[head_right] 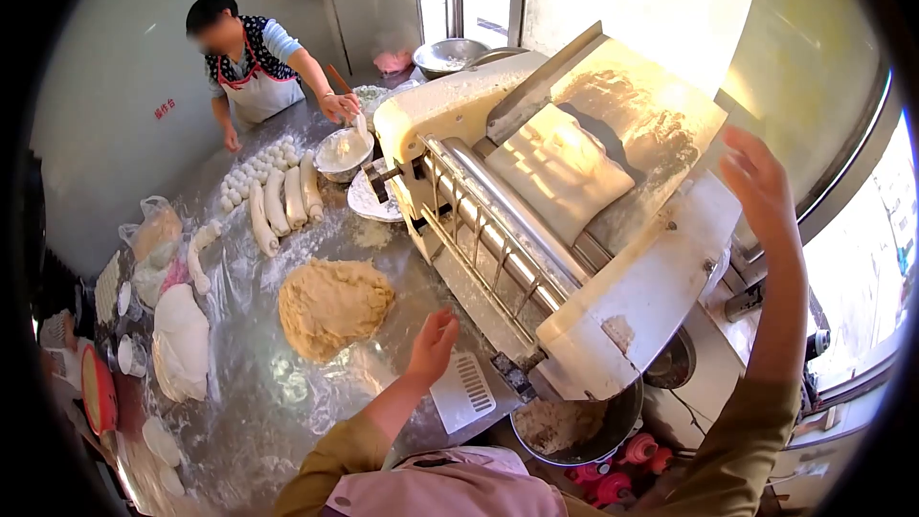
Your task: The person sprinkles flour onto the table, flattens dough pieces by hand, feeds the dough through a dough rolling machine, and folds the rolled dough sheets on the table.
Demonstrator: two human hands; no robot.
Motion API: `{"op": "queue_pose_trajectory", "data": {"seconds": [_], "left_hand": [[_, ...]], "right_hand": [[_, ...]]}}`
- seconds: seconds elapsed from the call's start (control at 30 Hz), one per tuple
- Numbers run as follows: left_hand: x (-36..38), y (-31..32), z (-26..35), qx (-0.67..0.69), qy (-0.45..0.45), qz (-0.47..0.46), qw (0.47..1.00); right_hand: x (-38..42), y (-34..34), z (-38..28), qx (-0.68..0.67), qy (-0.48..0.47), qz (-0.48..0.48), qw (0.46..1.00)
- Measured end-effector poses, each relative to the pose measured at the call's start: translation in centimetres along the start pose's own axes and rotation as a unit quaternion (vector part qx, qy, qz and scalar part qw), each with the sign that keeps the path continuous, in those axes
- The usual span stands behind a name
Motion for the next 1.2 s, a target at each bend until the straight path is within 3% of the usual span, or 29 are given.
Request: {"op": "queue_pose_trajectory", "data": {"seconds": [0.03,0.13,0.23,0.27,0.33,0.47,0.5,0.57,0.6,0.7,0.8,0.83,0.87,0.93,0.97,1.07,1.1,1.2], "left_hand": [[-1.0,0.4,-0.8,0.017,-0.014,0.003,1.000],[-2.7,3.3,1.9,0.307,-0.140,0.001,0.941],[-5.8,6.1,1.5,0.456,-0.138,-0.093,0.874],[-6.5,6.9,1.7,0.483,-0.137,-0.107,0.859],[-7.6,8.5,2.3,0.533,-0.135,-0.134,0.824],[-9.5,10.9,4.0,0.590,-0.127,-0.224,0.766],[-9.8,11.3,4.5,0.604,-0.125,-0.216,0.757],[-9.9,11.4,5.9,0.606,-0.096,-0.194,0.765],[-10.0,11.3,6.1,0.607,-0.084,-0.182,0.769],[-10.9,11.5,5.2,0.652,-0.060,-0.194,0.731],[-11.6,11.7,3.7,0.691,-0.067,-0.210,0.688],[-11.0,11.5,4.7,0.697,-0.066,-0.218,0.680],[-10.5,11.2,5.7,0.703,-0.065,-0.227,0.670],[-10.7,10.8,4.5,0.680,-0.068,-0.239,0.690],[-10.8,10.6,3.6,0.667,-0.070,-0.246,0.700],[-10.8,9.1,0.6,0.678,-0.111,-0.156,0.709],[-11.0,8.8,-0.5,0.742,-0.062,-0.237,0.624],[-8.6,7.2,1.9,0.706,-0.069,-0.138,0.691]], "right_hand": [[2.0,-0.9,0.4,-0.034,0.062,0.052,0.996],[8.4,-1.9,4.2,-0.214,0.204,0.212,0.932],[15.1,-1.2,11.2,-0.325,0.240,0.232,0.885],[17.5,-0.9,13.5,-0.352,0.258,0.220,0.872],[21.9,0.5,12.1,-0.317,0.342,0.294,0.834],[32.1,2.6,17.1,-0.376,0.399,0.299,0.781],[34.7,2.9,18.2,-0.324,0.410,0.290,0.802],[38.6,3.7,19.5,-0.335,0.459,0.316,0.760],[40.4,4.4,19.4,-0.395,0.497,0.348,0.690],[43.4,5.6,18.7,-0.360,0.498,0.309,0.726],[46.0,7.9,18.9,-0.394,0.554,0.314,0.663],[45.5,8.9,17.9,-0.371,0.552,0.283,0.691],[45.4,9.8,16.6,-0.380,0.560,0.273,0.684],[44.8,12.0,15.7,-0.370,0.498,0.146,0.770],[44.5,13.0,14.2,-0.303,0.497,0.121,0.804],[47.6,17.9,14.4,-0.404,0.568,0.090,0.711],[46.8,18.7,12.5,-0.418,0.568,0.048,0.707],[46.5,22.2,9.0,-0.422,0.613,-0.006,0.668]]}}
Point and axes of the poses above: each hand's wrist, its own x-axis away from the middle knuckle, its own y-axis out of the palm, z = x × y, the point moved 6 cm from there along -x, towards the middle knuckle, and after that the axes turned 9 degrees about x, right-handed, at the moved point
